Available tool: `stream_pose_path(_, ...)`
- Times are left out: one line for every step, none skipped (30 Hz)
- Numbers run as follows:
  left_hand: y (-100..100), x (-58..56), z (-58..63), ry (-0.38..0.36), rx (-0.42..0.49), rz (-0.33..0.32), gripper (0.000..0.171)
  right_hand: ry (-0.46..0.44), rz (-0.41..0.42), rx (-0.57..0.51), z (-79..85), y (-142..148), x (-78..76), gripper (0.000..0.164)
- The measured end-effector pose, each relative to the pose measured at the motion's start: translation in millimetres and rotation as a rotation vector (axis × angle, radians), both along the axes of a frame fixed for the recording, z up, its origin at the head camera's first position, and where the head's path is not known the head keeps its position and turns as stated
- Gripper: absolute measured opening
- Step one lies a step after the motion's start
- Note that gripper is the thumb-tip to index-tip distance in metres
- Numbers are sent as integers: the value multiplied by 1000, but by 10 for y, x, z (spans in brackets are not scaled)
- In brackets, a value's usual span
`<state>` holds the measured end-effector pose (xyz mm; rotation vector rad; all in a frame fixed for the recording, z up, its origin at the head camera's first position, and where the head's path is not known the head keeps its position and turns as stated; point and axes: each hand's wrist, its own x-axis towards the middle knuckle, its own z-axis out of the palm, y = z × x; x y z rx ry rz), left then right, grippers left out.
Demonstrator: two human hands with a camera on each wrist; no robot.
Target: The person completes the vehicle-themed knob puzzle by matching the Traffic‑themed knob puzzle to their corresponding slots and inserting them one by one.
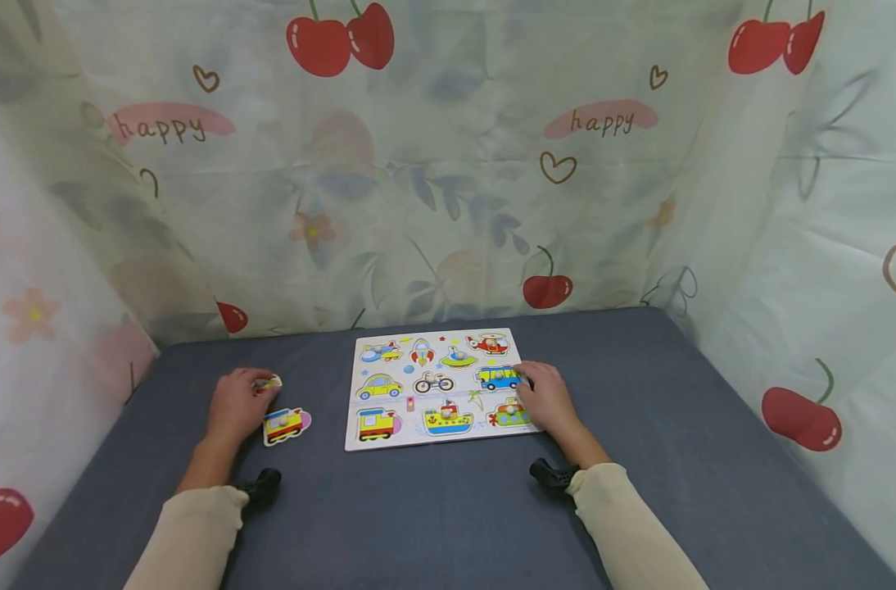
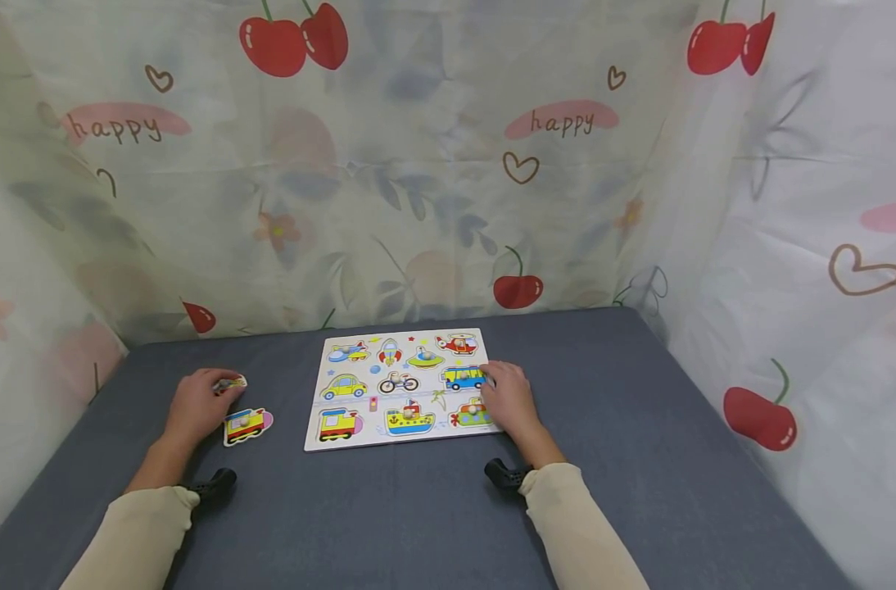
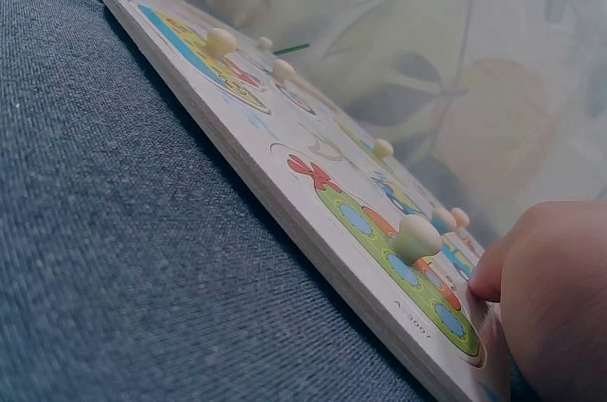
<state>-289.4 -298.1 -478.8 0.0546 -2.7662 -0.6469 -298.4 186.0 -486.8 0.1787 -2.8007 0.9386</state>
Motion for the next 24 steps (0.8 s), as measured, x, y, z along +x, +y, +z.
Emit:
stream_pose_path(-9, -5, -13, 16, 10, 1, 31, 0, 0, 3, 0, 0, 1, 38)
stream_pose_path(-17, -10, -24, 32, 18, 2, 29, 0, 1, 4, 0, -2, 1, 38)
stream_pose_path(-23, -12, -32, 45, 25, 5, 29, -3, 0, 2, 1, -4, 3, 38)
stream_pose_path(-27, -14, -38, 55, 28, 7, 28, -2, 2, 2, 1, -2, 3, 38)
stream_pose_path(-31, -17, -42, 59, 31, 10, 28, 0, 3, 2, 2, 0, 3, 38)
stream_pose_path(-34, -19, -44, 59, 33, 13, 29, 3, 6, 2, 2, 2, 3, 38)
stream_pose_path(-34, -22, -43, 57, 36, 18, 29, 4, 7, 0, 3, 2, 2, 38)
stream_pose_path(-33, -25, -41, 48, 38, 24, 30, 6, 7, -2, 2, 4, 1, 38)
stream_pose_path(-31, -27, -37, 38, 42, 30, 30, 7, 8, -3, 3, 6, 1, 38)
stream_pose_path(-30, -31, -33, 29, 48, 36, 31, 8, 9, -3, 1, 9, 0, 38)
stream_pose_path(-28, -34, -28, 18, 53, 42, 31, 7, 9, -4, -1, 9, -2, 38)
stream_pose_path(-27, -36, -23, 7, 58, 47, 32, 6, 9, -6, -1, 9, -2, 38)
stream_pose_path(-25, -35, -17, 2, 63, 50, 32, 4, 9, -7, -3, 10, -4, 38)
stream_pose_path(-25, -35, -13, 0, 67, 54, 32, 1, 7, -8, -5, 10, -4, 38)
stream_pose_path(-26, -34, -10, 1, 69, 56, 32, -2, 7, -10, -6, 9, -5, 38)
stream_pose_path(-29, -35, -12, 2, 71, 58, 32, -4, 7, -10, -7, 9, -6, 38)
stream_pose_path(-30, -36, -13, 5, 71, 61, 32, -6, 6, -11, -6, 8, -6, 37)
stream_pose_path(-31, -38, -17, 13, 72, 67, 32, -5, 7, -11, -7, 9, -4, 37)
stream_pose_path(-30, -41, -21, 21, 75, 76, 31, -2, 8, -10, -7, 9, -7, 37)
stream_pose_path(-27, -43, -25, 24, 79, 91, 31, -1, 7, -9, -7, 10, -7, 37)
stream_pose_path(-23, -48, -29, 25, 85, 107, 30, 1, 9, -7, -6, 11, -7, 37)
stream_pose_path(-18, -51, -32, 27, 91, 125, 29, 2, 8, -7, -4, 12, -7, 37)
stream_pose_path(-12, -53, -31, 27, 98, 145, 29, 3, 8, -5, -3, 12, -6, 37)
stream_pose_path(-6, -54, -32, 25, 103, 163, 28, 3, 7, -5, -1, 13, -5, 37)
